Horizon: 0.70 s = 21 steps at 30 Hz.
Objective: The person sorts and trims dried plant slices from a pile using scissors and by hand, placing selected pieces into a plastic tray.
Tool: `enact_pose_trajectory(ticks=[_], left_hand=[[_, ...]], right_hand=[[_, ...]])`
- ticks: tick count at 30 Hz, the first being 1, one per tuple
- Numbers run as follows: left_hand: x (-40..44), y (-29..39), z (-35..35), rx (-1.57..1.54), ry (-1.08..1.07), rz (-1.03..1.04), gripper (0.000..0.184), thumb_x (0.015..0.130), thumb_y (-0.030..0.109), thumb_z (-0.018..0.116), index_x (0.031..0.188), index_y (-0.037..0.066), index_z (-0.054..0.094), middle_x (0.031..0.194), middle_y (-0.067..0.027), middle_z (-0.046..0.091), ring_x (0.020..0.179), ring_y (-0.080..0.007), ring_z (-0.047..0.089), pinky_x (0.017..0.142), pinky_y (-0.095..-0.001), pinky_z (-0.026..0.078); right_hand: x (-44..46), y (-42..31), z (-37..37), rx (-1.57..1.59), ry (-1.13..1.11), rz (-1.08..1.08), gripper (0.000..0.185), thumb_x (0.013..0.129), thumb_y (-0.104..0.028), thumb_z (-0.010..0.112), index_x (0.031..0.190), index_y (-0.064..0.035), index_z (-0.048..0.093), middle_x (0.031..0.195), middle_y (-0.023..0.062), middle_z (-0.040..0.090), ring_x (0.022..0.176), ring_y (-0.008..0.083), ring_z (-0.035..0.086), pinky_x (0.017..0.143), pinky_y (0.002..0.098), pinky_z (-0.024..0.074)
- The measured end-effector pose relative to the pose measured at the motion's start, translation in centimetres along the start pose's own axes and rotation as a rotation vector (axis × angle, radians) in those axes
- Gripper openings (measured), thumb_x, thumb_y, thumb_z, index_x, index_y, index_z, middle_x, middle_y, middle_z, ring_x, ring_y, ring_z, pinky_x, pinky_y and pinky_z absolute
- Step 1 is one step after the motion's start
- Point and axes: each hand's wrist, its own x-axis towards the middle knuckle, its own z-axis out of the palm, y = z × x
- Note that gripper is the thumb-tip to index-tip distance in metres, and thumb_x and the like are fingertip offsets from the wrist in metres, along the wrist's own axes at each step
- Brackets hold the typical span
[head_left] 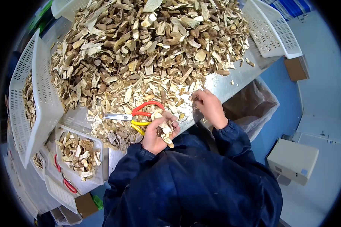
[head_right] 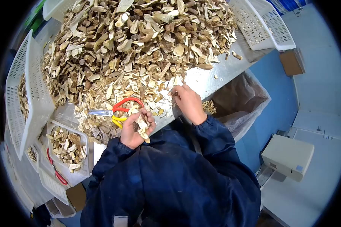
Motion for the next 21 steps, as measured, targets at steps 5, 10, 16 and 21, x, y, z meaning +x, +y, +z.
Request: enact_pose_trajectory(ticks=[5, 10, 16, 21], left_hand=[[0.1, 0.0, 0.1, -0.049, -0.077, -0.041, 0.038, 0.094, 0.022, 0.045, 0.126, 0.002, 0.047, 0.124, -0.0116, 0.053, 0.114, -0.0258, 0.052, 0.094, -0.0394, 0.045], [-0.1, 0.0, 1.5, -0.026, 0.056, -0.068, 0.043, 0.093, 0.023, 0.047, 0.132, 0.005, 0.046, 0.13, -0.012, 0.051, 0.118, -0.0288, 0.05, 0.102, -0.045, 0.041], [-0.3, 0.0, 0.2, -0.086, -0.053, -0.108, 0.028, 0.092, 0.022, 0.048, 0.113, 0.004, 0.053, 0.097, -0.007, 0.054, 0.089, -0.0219, 0.054, 0.091, -0.0416, 0.046], [-0.2, 0.1, 0.2, -0.037, -0.002, -0.079, 0.042, 0.093, 0.023, 0.047, 0.131, 0.005, 0.047, 0.122, -0.0099, 0.055, 0.112, -0.0248, 0.053, 0.099, -0.0431, 0.042]], right_hand=[[0.6, -0.4, -0.9, 0.326, -0.12, 0.105, 0.015, 0.08, -0.007, 0.065, 0.093, 0.0006, 0.062, 0.07, 0.0099, 0.058, 0.062, 0.0172, 0.056, 0.059, 0.0284, 0.0431], [0.8, -3.3, -3.0, 0.499, -0.12, 0.254, 0.026, 0.083, -0.023, 0.066, 0.09, 0.0015, 0.06, 0.064, 0.0106, 0.06, 0.059, 0.0161, 0.059, 0.054, 0.0294, 0.0435], [3.6, -1.3, 0.7, -0.176, 0.038, 0.265, 0.036, 0.082, -0.036, 0.063, 0.084, -0.0001, 0.056, 0.066, 0.0172, 0.064, 0.064, 0.0369, 0.063, 0.058, 0.0441, 0.0483], [3.0, 0.6, 0.6, 0.268, 0.002, 0.24, 0.022, 0.085, -0.022, 0.059, 0.084, -0.0003, 0.059, 0.063, 0.0112, 0.062, 0.058, 0.0208, 0.061, 0.053, 0.0333, 0.0465]])
